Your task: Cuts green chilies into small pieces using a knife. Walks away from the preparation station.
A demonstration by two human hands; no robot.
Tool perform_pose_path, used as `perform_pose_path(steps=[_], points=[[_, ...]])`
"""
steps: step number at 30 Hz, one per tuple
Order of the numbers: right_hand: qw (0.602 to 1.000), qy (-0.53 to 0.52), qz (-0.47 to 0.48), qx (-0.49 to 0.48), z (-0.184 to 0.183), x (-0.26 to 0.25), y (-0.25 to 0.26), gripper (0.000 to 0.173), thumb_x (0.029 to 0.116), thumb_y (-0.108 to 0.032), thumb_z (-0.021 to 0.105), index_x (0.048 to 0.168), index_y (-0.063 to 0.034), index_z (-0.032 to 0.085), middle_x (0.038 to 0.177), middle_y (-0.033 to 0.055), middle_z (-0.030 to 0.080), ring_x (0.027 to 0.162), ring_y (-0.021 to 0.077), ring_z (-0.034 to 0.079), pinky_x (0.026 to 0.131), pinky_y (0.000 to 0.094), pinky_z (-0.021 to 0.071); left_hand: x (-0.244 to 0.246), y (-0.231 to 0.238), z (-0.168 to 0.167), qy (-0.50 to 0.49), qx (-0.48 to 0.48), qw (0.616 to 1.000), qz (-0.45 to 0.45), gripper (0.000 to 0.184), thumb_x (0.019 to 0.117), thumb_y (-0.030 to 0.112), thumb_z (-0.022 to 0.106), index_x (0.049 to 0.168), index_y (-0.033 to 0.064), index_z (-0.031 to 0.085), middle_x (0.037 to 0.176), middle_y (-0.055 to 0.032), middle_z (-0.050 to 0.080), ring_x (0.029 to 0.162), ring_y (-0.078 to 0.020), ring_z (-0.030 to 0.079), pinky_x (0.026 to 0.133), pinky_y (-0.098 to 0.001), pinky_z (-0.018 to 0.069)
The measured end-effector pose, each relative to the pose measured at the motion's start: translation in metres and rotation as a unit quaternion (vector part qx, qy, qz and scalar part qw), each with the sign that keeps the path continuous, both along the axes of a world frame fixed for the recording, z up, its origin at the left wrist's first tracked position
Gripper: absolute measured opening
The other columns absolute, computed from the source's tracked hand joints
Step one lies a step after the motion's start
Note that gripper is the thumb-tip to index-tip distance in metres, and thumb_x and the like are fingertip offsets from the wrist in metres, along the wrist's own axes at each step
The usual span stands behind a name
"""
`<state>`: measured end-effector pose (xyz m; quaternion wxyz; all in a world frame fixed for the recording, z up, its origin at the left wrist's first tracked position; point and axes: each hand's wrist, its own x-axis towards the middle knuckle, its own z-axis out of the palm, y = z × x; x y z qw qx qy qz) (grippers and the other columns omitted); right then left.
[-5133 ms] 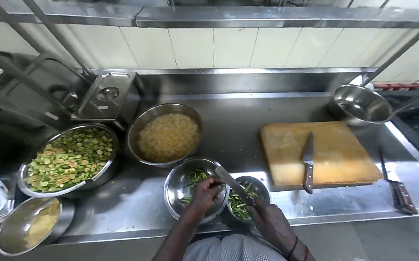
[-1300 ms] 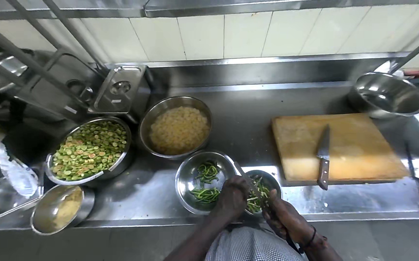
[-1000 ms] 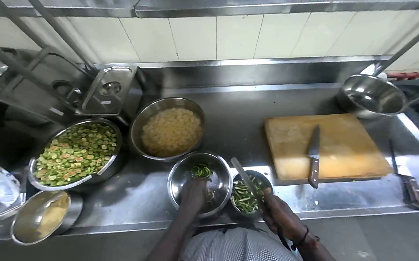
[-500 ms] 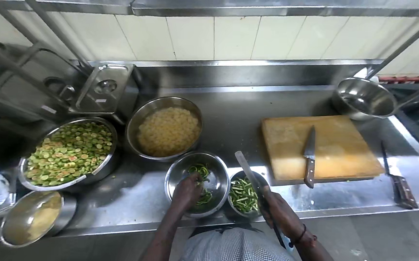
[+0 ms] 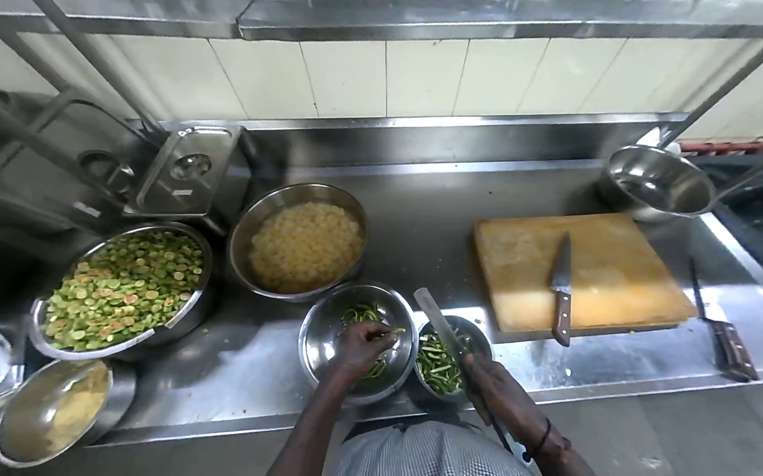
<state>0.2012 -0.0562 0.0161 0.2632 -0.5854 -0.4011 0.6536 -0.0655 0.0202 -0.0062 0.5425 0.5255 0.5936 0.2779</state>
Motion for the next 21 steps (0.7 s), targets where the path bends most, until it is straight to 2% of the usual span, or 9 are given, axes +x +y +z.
perform_pose_path(steps=[3, 5, 8, 11, 15, 17, 21], points=[[0.998, -0.038, 0.046, 0.023, -0.002, -0.002, 0.0, 0.037, 0.1085, -0.04, 0.044, 0.097, -0.0092, 0.061, 0.063, -0.0009, 0.049, 0.046, 0.0104, 0.045, 0.044, 0.0268, 0.042, 0.003, -0.001, 0.001, -0.014, 0.034, 0.999, -0.015, 0.008, 0.0925, 0.013, 0.077, 0.097, 0.0075, 0.077, 0.096, -0.0044, 0.072, 0.084, -0.0154, 0.067, 0.079, -0.0347, 0.0577], [0.993, -0.087, 0.077, 0.034, -0.005, -0.003, 0.0, 0.035, 0.107, -0.039, 0.049, 0.104, -0.008, 0.064, 0.067, 0.0004, 0.051, 0.049, 0.0123, 0.047, 0.048, 0.0304, 0.044, 0.008, -0.003, 0.008, -0.056, 0.019, 0.998, -0.005, 0.008, 0.0931, 0.007, 0.074, 0.1, 0.0033, 0.076, 0.092, -0.007, 0.073, 0.081, -0.0157, 0.068, 0.078, -0.0324, 0.0571], [0.979, -0.158, 0.121, 0.049, -0.006, -0.005, 0.0, 0.036, 0.1064, -0.042, 0.049, 0.107, -0.0088, 0.064, 0.07, 0.0019, 0.053, 0.054, 0.0153, 0.051, 0.054, 0.0356, 0.0476, 0.016, -0.008, 0.013, -0.139, -0.005, 0.99, 0.016, 0.013, 0.0972, -0.001, 0.065, 0.107, -0.0016, 0.073, 0.089, -0.0104, 0.072, 0.078, -0.0176, 0.068, 0.078, -0.0319, 0.0586], [0.963, -0.214, 0.147, 0.067, -0.003, -0.008, -0.001, 0.038, 0.1067, -0.043, 0.047, 0.108, -0.0089, 0.064, 0.072, 0.003, 0.055, 0.058, 0.0174, 0.055, 0.058, 0.0387, 0.0498, 0.022, -0.01, 0.012, -0.216, -0.029, 0.976, 0.025, 0.014, 0.102, 0.001, 0.056, 0.105, -0.0048, 0.068, 0.083, -0.0139, 0.069, 0.072, -0.0205, 0.068, 0.075, -0.034, 0.0603], [0.949, -0.267, 0.137, 0.094, 0.002, -0.011, -0.002, 0.04, 0.1068, -0.045, 0.046, 0.109, -0.0085, 0.064, 0.073, 0.0043, 0.056, 0.063, 0.0197, 0.059, 0.063, 0.0416, 0.0518, 0.029, -0.011, 0.012, -0.276, -0.067, 0.957, 0.058, 0.016, 0.1024, -0.001, 0.052, 0.108, -0.0032, 0.067, 0.08, -0.0116, 0.063, 0.065, -0.0162, 0.06, 0.065, -0.0289, 0.0556], [0.944, -0.282, 0.132, 0.106, 0.002, -0.01, -0.003, 0.041, 0.107, -0.044, 0.046, 0.111, -0.0078, 0.064, 0.074, 0.0056, 0.059, 0.065, 0.0209, 0.061, 0.065, 0.0428, 0.0527, 0.03, -0.01, 0.01, -0.295, -0.074, 0.95, 0.071, 0.017, 0.1015, -0.002, 0.051, 0.107, -0.0017, 0.068, 0.082, -0.0099, 0.061, 0.066, -0.0143, 0.057, 0.064, -0.027, 0.0526], [0.936, -0.299, 0.154, 0.108, 0.005, -0.012, -0.004, 0.041, 0.1071, -0.044, 0.045, 0.108, -0.0076, 0.063, 0.074, 0.0067, 0.057, 0.067, 0.0231, 0.061, 0.066, 0.0448, 0.0518, 0.034, -0.011, 0.011, -0.317, -0.078, 0.94, 0.097, 0.007, 0.1003, 0.002, 0.059, 0.097, 0.0007, 0.065, 0.079, -0.0068, 0.059, 0.063, -0.0119, 0.054, 0.062, -0.0249, 0.0506]])
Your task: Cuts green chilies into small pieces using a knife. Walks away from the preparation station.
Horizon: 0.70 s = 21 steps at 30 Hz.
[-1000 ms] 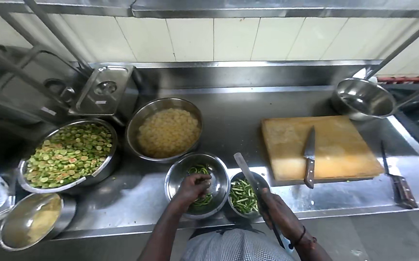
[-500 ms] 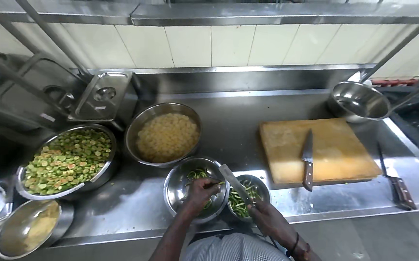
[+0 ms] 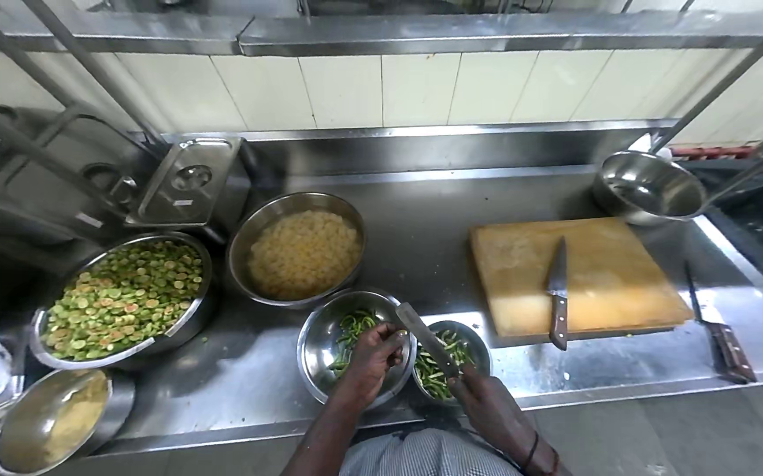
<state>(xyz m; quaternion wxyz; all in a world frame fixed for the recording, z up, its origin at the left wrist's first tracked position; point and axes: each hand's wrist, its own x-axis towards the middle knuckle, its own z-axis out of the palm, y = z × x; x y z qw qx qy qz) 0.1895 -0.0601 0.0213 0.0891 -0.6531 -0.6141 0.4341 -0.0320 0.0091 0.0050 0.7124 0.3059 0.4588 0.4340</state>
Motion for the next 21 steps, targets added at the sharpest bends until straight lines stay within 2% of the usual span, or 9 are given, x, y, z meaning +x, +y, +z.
perform_pose_path(steps=[3, 7, 11, 16, 21], points=[[1.0, -0.003, 0.003, 0.005, 0.0, -0.001, -0.001, 0.042, 0.1066, -0.044, 0.045, 0.108, -0.007, 0.064, 0.074, 0.0075, 0.057, 0.066, 0.024, 0.06, 0.066, 0.0455, 0.0514, 0.002, -0.001, 0.001, -0.002, -0.012, 1.0, 0.012, 0.004, 0.0991, 0.001, 0.061, 0.097, 0.001, 0.064, 0.08, -0.0065, 0.058, 0.063, -0.0122, 0.053, 0.062, -0.0257, 0.0509], [1.0, -0.009, 0.008, 0.012, 0.0, -0.002, -0.003, 0.041, 0.1065, -0.044, 0.045, 0.106, -0.0072, 0.063, 0.073, 0.0067, 0.056, 0.066, 0.0232, 0.059, 0.066, 0.0439, 0.0506, 0.003, -0.002, 0.0, -0.012, -0.02, 1.0, 0.019, 0.004, 0.0997, 0.0, 0.06, 0.098, 0.0, 0.063, 0.082, -0.0091, 0.06, 0.067, -0.0152, 0.058, 0.067, -0.029, 0.0549], [0.999, -0.03, 0.017, 0.018, 0.004, -0.005, -0.004, 0.042, 0.107, -0.044, 0.044, 0.108, -0.0067, 0.064, 0.073, 0.0078, 0.057, 0.068, 0.0246, 0.06, 0.067, 0.0446, 0.0505, 0.003, -0.003, 0.0, 0.005, -0.014, 1.0, 0.025, 0.003, 0.0982, -0.001, 0.062, 0.095, -0.0001, 0.064, 0.083, -0.0096, 0.061, 0.069, -0.0157, 0.059, 0.069, -0.0292, 0.0552], [0.995, -0.091, 0.045, 0.011, 0.014, -0.011, -0.002, 0.043, 0.1083, -0.042, 0.042, 0.113, -0.0046, 0.064, 0.083, 0.0145, 0.065, 0.082, 0.0324, 0.067, 0.078, 0.0503, 0.0533, 0.004, -0.003, -0.001, 0.033, -0.012, 0.999, 0.024, 0.003, 0.094, -0.003, 0.067, 0.091, -0.0014, 0.066, 0.082, -0.0104, 0.063, 0.068, -0.0155, 0.059, 0.065, -0.0273, 0.0531], [0.986, -0.158, 0.057, 0.017, 0.024, -0.02, 0.001, 0.042, 0.109, -0.039, 0.04, 0.115, -0.0049, 0.063, 0.091, 0.0163, 0.069, 0.092, 0.0352, 0.07, 0.083, 0.0516, 0.0544, 0.009, -0.006, -0.001, 0.052, -0.018, 0.998, 0.012, 0.005, 0.0907, -0.003, 0.072, 0.09, -0.0013, 0.067, 0.082, -0.0103, 0.065, 0.068, -0.0157, 0.059, 0.065, -0.028, 0.0533]])
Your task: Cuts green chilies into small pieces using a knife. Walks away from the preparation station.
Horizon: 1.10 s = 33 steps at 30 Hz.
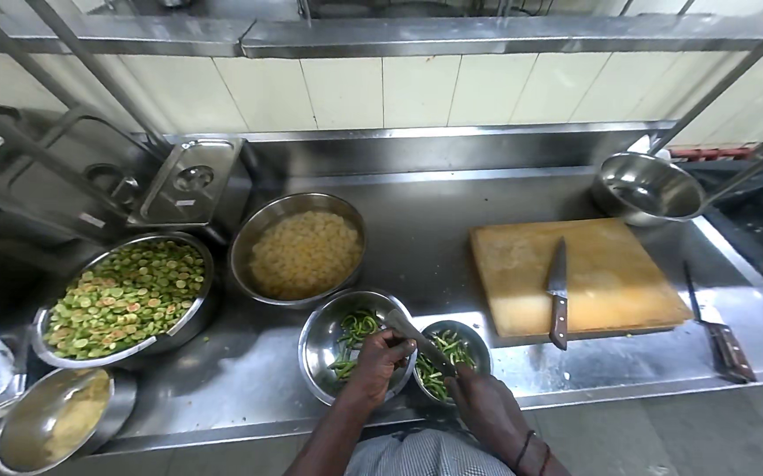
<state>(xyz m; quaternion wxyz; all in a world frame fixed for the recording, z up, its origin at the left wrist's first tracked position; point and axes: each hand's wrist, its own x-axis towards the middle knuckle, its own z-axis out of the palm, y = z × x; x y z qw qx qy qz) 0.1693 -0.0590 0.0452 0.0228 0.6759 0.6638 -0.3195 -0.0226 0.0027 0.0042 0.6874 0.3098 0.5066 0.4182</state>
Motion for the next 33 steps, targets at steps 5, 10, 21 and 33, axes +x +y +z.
perform_pose_path(steps=[5, 10, 21, 33], points=[[0.999, -0.036, 0.001, 0.028, 0.0002, -0.0031, -0.0012, 0.042, 0.1089, -0.04, 0.039, 0.114, -0.0053, 0.063, 0.09, 0.0158, 0.07, 0.091, 0.0348, 0.072, 0.079, 0.0511, 0.0555, 0.0059, -0.0017, -0.0002, -0.018, -0.023, 0.999, 0.014, 0.005, 0.0886, -0.005, 0.073, 0.089, -0.0033, 0.068, 0.079, -0.012, 0.066, 0.066, -0.0168, 0.06, 0.063, -0.028, 0.0538], [0.999, -0.033, -0.009, 0.039, -0.0003, -0.0014, -0.0015, 0.044, 0.1088, -0.042, 0.039, 0.112, -0.0055, 0.063, 0.087, 0.0155, 0.069, 0.089, 0.0345, 0.071, 0.078, 0.0505, 0.0554, 0.0062, -0.0036, 0.0024, -0.058, -0.062, 0.996, 0.02, 0.003, 0.0914, -0.005, 0.069, 0.093, -0.0027, 0.067, 0.082, -0.0113, 0.065, 0.068, -0.0165, 0.061, 0.065, -0.0281, 0.0549], [0.998, -0.051, 0.001, 0.044, 0.0026, -0.003, -0.0007, 0.042, 0.1087, -0.04, 0.039, 0.111, -0.0053, 0.063, 0.087, 0.0153, 0.069, 0.089, 0.0348, 0.072, 0.076, 0.0501, 0.0556, 0.0078, -0.0036, 0.0044, -0.041, -0.063, 0.997, 0.005, 0.007, 0.0901, -0.005, 0.071, 0.085, -0.0015, 0.067, 0.079, -0.0103, 0.066, 0.066, -0.0158, 0.061, 0.065, -0.0278, 0.0548], [0.998, 0.066, 0.007, -0.018, -0.006, 0.0003, 0.0045, 0.044, 0.1087, -0.041, 0.04, 0.116, -0.0049, 0.064, 0.087, 0.0151, 0.066, 0.088, 0.0332, 0.068, 0.082, 0.0515, 0.0532, 0.0097, -0.0081, -0.0027, -0.094, -0.061, 0.99, -0.084, 0.017, 0.0886, -0.003, 0.072, 0.105, -0.0014, 0.07, 0.094, -0.0115, 0.071, 0.079, -0.0167, 0.066, 0.073, -0.0306, 0.0565]])
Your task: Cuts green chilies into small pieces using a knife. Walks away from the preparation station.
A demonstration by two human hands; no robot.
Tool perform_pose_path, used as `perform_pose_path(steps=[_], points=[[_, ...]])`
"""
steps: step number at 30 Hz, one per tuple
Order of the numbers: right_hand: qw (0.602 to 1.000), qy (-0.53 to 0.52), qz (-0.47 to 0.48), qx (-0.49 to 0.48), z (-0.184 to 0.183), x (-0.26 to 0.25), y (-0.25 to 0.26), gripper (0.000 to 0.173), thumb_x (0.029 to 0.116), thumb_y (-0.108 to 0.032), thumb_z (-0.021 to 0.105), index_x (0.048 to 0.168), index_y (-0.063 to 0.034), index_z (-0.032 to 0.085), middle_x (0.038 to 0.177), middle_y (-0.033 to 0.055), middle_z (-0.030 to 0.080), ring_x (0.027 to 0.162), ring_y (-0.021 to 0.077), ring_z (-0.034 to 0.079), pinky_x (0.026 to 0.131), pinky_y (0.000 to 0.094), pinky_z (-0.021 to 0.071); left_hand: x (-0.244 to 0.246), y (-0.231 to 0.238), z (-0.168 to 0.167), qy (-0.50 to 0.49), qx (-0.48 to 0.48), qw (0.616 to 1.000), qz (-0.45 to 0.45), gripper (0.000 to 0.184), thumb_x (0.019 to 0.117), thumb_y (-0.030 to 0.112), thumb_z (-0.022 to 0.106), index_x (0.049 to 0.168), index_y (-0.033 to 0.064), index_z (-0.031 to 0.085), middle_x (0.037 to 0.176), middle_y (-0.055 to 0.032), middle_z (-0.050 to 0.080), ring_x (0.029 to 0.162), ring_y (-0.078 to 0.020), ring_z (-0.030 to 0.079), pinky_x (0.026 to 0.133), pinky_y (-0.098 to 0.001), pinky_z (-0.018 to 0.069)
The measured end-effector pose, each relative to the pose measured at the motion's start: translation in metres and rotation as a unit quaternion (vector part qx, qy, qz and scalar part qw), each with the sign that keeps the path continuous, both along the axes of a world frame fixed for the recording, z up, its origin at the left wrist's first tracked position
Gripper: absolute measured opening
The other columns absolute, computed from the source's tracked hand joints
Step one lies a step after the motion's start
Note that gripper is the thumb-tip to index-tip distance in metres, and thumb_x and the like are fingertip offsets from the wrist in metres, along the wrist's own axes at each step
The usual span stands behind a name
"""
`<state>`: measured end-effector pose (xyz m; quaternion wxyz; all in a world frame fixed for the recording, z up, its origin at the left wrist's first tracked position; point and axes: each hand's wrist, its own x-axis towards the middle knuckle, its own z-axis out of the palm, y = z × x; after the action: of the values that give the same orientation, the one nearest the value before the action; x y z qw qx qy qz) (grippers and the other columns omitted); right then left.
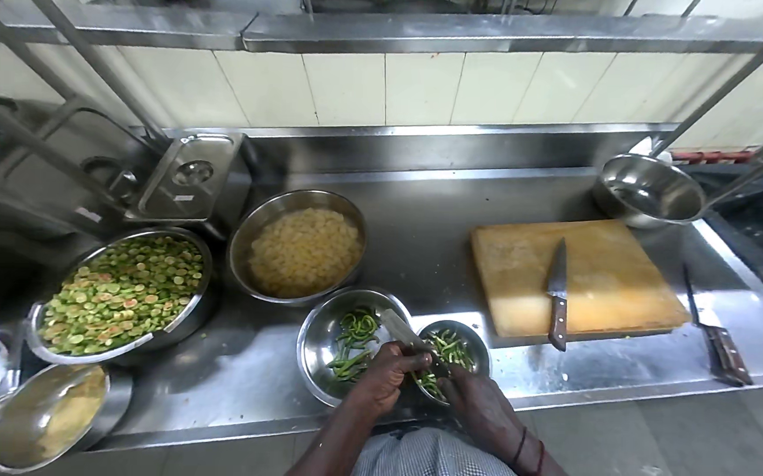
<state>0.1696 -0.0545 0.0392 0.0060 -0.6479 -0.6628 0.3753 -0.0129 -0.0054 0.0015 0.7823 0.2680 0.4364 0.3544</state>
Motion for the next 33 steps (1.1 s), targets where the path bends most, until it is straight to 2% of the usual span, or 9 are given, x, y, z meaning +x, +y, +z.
perform_pose_path(steps=[2, 7, 11, 19, 23, 27, 28, 30, 33], points=[[0.999, 0.008, -0.032, 0.019, -0.001, 0.002, 0.0, 0.042, 0.108, -0.041, 0.042, 0.111, -0.0051, 0.065, 0.083, 0.0132, 0.065, 0.083, 0.0312, 0.067, 0.08, 0.0499, 0.0536, -0.001, -0.001, -0.002, -0.024, 0.001, 1.0, 0.0, 0.018, 0.0932, 0.0, 0.069, 0.111, -0.0016, 0.068, 0.097, -0.0124, 0.07, 0.081, -0.0173, 0.066, 0.074, -0.0311, 0.0567], [0.998, -0.001, -0.053, 0.021, -0.001, 0.004, 0.0, 0.042, 0.1078, -0.042, 0.043, 0.109, -0.0057, 0.063, 0.08, 0.0121, 0.063, 0.081, 0.03, 0.067, 0.077, 0.0485, 0.0533, 0.005, -0.004, 0.002, -0.006, -0.021, 0.998, 0.064, 0.005, 0.0975, -0.002, 0.063, 0.095, -0.0058, 0.066, 0.088, -0.018, 0.071, 0.08, -0.0252, 0.072, 0.079, -0.0386, 0.0619], [0.999, -0.025, -0.026, -0.002, 0.004, 0.002, 0.002, 0.043, 0.1084, -0.041, 0.042, 0.112, -0.005, 0.063, 0.087, 0.015, 0.066, 0.088, 0.0331, 0.068, 0.081, 0.0513, 0.0534, 0.009, -0.005, 0.006, 0.048, 0.004, 0.997, 0.057, 0.008, 0.094, 0.0, 0.069, 0.088, -0.0047, 0.068, 0.081, -0.014, 0.071, 0.073, -0.0203, 0.07, 0.072, -0.0336, 0.0608], [1.0, -0.009, 0.001, -0.012, 0.0, -0.001, 0.001, 0.044, 0.1084, -0.041, 0.04, 0.124, -0.0069, 0.065, 0.094, 0.0162, 0.069, 0.093, 0.0342, 0.069, 0.085, 0.0535, 0.0534, 0.016, -0.007, 0.004, 0.036, 0.006, 0.999, 0.013, 0.016, 0.0879, 0.0, 0.076, 0.101, -0.0039, 0.067, 0.091, -0.0136, 0.072, 0.083, -0.0208, 0.07, 0.079, -0.0364, 0.0605], [0.994, 0.012, -0.093, 0.048, -0.004, 0.006, -0.002, 0.04, 0.1078, -0.039, 0.045, 0.113, -0.0056, 0.067, 0.081, 0.0124, 0.066, 0.079, 0.0305, 0.068, 0.076, 0.0498, 0.0547, 0.015, -0.006, -0.001, 0.046, 0.019, 0.999, 0.014, 0.005, 0.0937, 0.0, 0.07, 0.096, -0.0042, 0.069, 0.088, -0.0138, 0.071, 0.079, -0.0206, 0.069, 0.076, -0.0341, 0.0603], [0.979, 0.026, -0.159, 0.124, -0.013, 0.016, -0.005, 0.036, 0.1067, -0.035, 0.05, 0.119, -0.005, 0.066, 0.07, 0.0082, 0.062, 0.066, 0.0261, 0.064, 0.066, 0.0475, 0.0538, 0.019, -0.005, -0.006, 0.12, 0.075, 0.99, 0.0, 0.012, 0.0992, 0.007, 0.066, 0.101, -0.0027, 0.072, 0.087, -0.0105, 0.071, 0.073, -0.0153, 0.066, 0.07, -0.0285, 0.0569], [0.975, 0.035, -0.168, 0.142, -0.016, 0.018, -0.006, 0.037, 0.1064, -0.034, 0.05, 0.124, -0.0058, 0.066, 0.07, 0.0074, 0.063, 0.064, 0.0247, 0.064, 0.065, 0.0472, 0.0543, 0.02, -0.004, -0.009, 0.158, 0.11, 0.981, -0.026, 0.016, 0.1015, 0.012, 0.063, 0.107, 0.0004, 0.073, 0.093, -0.0082, 0.072, 0.078, -0.0134, 0.066, 0.074, -0.0284, 0.0564], [0.971, 0.045, -0.176, 0.154, -0.019, 0.02, -0.007, 0.038, 0.1061, -0.036, 0.051, 0.124, -0.0067, 0.067, 0.069, 0.0065, 0.063, 0.062, 0.0232, 0.063, 0.063, 0.0469, 0.0545, 0.019, -0.001, -0.011, 0.242, 0.197, 0.943, -0.116, 0.029, 0.107, 0.022, 0.054, 0.128, 0.0098, 0.07, 0.124, -0.0049, 0.07, 0.111, -0.013, 0.065, 0.099, -0.0341, 0.052], [0.973, 0.04, -0.174, 0.146, -0.018, 0.02, -0.009, 0.035, 0.1064, -0.036, 0.051, 0.113, -0.0056, 0.067, 0.068, 0.0065, 0.061, 0.062, 0.0234, 0.063, 0.061, 0.0472, 0.0533, 0.018, 0.0, -0.01, 0.323, 0.281, 0.885, -0.185, 0.041, 0.1097, 0.028, 0.045, 0.147, 0.0163, 0.057, 0.154, -0.005, 0.051, 0.143, -0.0202, 0.045, 0.119, -0.0423, 0.0369]])
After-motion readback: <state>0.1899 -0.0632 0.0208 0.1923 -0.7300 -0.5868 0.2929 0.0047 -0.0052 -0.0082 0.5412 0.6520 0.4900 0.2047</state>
